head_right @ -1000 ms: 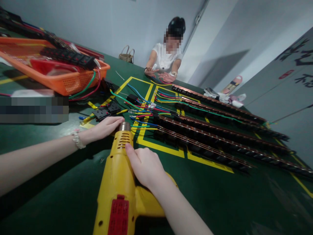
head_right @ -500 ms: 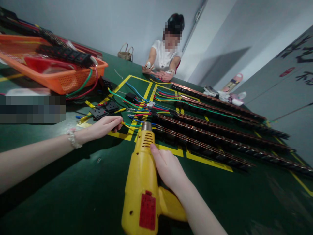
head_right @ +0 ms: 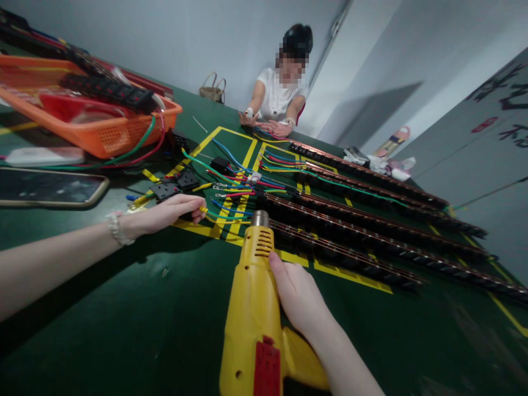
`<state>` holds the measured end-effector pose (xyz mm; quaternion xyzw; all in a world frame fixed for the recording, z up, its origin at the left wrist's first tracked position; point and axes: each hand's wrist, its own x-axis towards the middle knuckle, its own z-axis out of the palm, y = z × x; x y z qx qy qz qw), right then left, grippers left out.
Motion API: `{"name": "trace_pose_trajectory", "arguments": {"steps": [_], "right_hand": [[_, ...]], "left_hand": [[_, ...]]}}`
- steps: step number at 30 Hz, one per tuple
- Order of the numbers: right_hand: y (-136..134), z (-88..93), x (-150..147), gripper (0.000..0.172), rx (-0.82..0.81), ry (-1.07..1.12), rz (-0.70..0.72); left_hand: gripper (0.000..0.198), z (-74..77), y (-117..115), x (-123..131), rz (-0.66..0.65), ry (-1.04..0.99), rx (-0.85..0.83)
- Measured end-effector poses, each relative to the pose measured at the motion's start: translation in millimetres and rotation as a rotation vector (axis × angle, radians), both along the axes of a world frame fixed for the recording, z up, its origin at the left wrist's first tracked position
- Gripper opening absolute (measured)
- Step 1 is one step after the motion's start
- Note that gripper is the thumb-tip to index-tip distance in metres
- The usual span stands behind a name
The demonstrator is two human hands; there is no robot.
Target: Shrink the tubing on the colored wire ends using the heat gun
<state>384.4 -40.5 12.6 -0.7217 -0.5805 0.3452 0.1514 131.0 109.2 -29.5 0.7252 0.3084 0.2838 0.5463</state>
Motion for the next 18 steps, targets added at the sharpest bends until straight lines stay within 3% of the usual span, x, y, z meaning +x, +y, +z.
{"name": "trace_pose_trajectory", "arguments": {"steps": [10, 18], "right_hand": [[-1.4, 0.6, -3.1, 0.067, 0.026, -0.045, -0.003], [0.8, -0.2, -2.3, 0.069, 0.052, -0.086, 0.001]], "left_hand": [[0.042, 3.4, -1.0, 5.4, 0.108, 0.046, 0.018], [0.048, -5.4, 3.4, 5.0, 0.173, 0.076, 0.086]]}}
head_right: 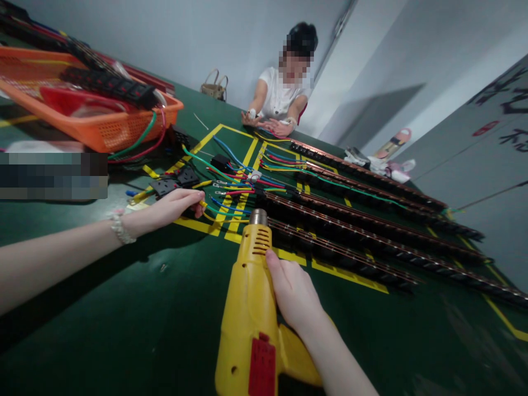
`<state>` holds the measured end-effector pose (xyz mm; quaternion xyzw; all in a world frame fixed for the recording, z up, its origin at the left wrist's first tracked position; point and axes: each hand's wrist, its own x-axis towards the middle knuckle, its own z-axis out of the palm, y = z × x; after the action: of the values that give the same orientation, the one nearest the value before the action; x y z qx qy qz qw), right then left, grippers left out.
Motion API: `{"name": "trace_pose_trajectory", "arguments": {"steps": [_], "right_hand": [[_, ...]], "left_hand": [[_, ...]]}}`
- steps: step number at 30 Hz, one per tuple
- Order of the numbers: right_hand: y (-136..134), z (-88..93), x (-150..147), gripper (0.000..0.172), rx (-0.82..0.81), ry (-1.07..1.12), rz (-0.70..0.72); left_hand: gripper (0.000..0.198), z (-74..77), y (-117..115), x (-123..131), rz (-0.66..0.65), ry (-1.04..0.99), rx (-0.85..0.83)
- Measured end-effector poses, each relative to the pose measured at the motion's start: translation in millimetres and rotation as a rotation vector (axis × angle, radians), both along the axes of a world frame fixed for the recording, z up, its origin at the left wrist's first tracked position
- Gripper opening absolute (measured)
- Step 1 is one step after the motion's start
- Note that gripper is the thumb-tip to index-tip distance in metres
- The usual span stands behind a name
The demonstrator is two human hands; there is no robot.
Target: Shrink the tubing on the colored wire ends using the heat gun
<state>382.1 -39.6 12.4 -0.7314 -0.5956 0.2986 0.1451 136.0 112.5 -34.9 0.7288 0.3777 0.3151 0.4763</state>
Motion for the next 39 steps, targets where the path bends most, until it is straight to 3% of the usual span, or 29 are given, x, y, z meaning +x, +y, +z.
{"name": "trace_pose_trajectory", "arguments": {"steps": [15, 22, 31, 39], "right_hand": [[-3, 1.0, -1, 0.065, 0.030, -0.018, 0.005], [-4, 1.6, -2, 0.067, -0.009, -0.025, 0.009], [-14, 0.7, -24, 0.070, -0.012, -0.116, 0.148], [-6, -0.9, -19, 0.073, -0.114, -0.080, 0.057]], "left_hand": [[0.043, 2.0, -2, 0, 0.074, 0.058, 0.162], [0.048, 8.7, -6, 1, 0.046, 0.083, 0.035], [0.041, 16.0, -10, 2, 0.028, 0.070, 0.037], [0.041, 9.6, -7, 2, 0.032, 0.051, 0.013]]}}
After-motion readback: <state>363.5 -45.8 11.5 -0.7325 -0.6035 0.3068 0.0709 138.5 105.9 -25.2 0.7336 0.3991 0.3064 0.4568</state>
